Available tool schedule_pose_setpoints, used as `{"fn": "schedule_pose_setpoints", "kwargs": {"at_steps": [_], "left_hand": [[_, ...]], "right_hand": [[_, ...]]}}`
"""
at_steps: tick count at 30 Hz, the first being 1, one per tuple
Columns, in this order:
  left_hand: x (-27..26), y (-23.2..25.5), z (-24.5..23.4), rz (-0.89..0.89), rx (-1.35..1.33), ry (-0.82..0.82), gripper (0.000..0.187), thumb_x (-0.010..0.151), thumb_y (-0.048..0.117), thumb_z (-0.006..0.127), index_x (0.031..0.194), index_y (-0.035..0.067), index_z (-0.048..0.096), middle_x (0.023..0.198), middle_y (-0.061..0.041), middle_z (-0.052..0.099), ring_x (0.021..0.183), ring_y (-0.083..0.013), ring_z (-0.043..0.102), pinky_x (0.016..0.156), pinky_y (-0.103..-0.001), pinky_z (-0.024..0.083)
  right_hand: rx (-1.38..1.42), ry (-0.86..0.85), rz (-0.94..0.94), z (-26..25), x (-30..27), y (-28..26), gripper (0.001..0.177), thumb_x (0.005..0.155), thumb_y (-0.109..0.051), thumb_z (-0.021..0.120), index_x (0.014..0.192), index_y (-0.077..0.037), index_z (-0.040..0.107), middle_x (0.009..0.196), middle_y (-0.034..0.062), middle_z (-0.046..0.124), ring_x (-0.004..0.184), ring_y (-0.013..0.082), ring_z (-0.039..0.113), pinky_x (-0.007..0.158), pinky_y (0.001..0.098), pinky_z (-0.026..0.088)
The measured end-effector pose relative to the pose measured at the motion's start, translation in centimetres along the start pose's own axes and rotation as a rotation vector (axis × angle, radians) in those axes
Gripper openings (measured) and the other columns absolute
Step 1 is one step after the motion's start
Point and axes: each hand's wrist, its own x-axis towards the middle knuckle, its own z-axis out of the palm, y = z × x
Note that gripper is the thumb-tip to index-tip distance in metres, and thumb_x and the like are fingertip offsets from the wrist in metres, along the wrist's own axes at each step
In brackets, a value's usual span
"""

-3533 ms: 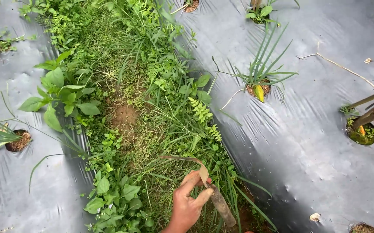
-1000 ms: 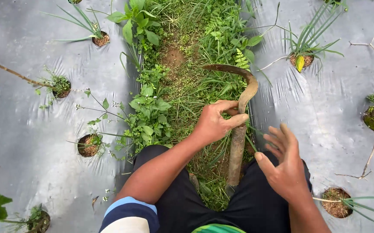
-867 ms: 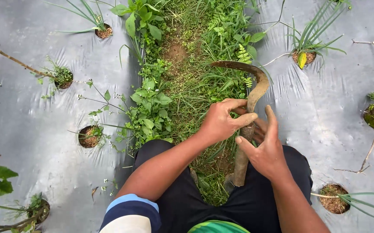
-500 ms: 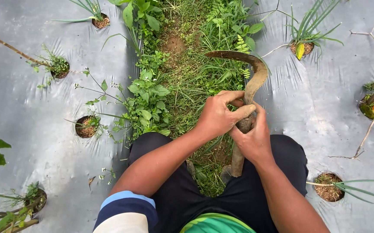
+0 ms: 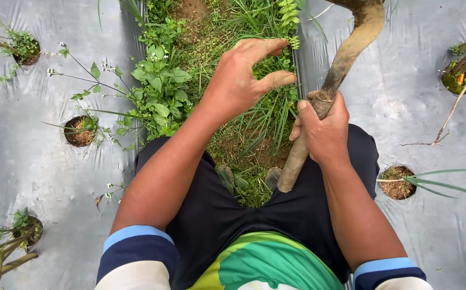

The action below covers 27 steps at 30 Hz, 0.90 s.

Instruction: The person uses a sickle to cut weeds and grass growing between rows of plants in a garden bed covered with black plastic mulch. They pull the cut weeds by hand and toss them aside.

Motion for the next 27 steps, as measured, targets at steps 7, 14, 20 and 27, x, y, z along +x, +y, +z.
{"fn": "schedule_pose_setpoints", "kwargs": {"at_steps": [7,14,20,27], "left_hand": [[-1.0,2.8,-5.5,0.161,0.138,0.078,0.028,0.105,0.026,0.072,0.121,0.003,0.071,0.11,-0.01,0.077,0.102,-0.0275,0.068,0.089,-0.043,0.05],[-0.4,4.5,-5.7,0.313,0.274,-0.048,0.028,0.108,0.027,0.068,0.116,0.001,0.071,0.106,-0.012,0.076,0.096,-0.0318,0.069,0.082,-0.046,0.048],[3.7,-0.8,-2.2,0.215,0.3,-0.296,0.033,0.101,0.034,0.074,0.115,0.004,0.075,0.105,-0.014,0.076,0.093,-0.038,0.068,0.076,-0.052,0.05],[12.2,-12.5,6.6,-0.089,0.252,-0.519,0.029,0.1,0.033,0.07,0.114,0.008,0.074,0.092,-0.014,0.077,0.097,-0.0382,0.066,0.074,-0.056,0.051]], "right_hand": [[0.364,0.047,0.063,-2.9,-0.1,0.7,0.03,0.103,-0.035,0.063,0.118,-0.02,0.043,0.068,0.0079,0.052,0.044,0.0196,0.053,0.042,0.0374,0.054],[0.34,0.064,0.059,-2.7,-0.5,0.2,0.026,0.105,-0.033,0.062,0.111,-0.018,0.043,0.073,0.0076,0.052,0.045,0.019,0.052,0.041,0.0374,0.054],[0.3,0.163,0.047,-2.8,0.7,-0.5,0.022,0.105,-0.029,0.062,0.116,-0.018,0.045,0.069,0.008,0.049,0.042,0.0205,0.05,0.039,0.0368,0.052],[0.105,0.217,0.128,-4.3,4.6,-3.6,0.028,0.106,-0.034,0.059,0.114,-0.015,0.041,0.069,0.0084,0.051,0.045,0.0221,0.054,0.043,0.0394,0.055]]}}
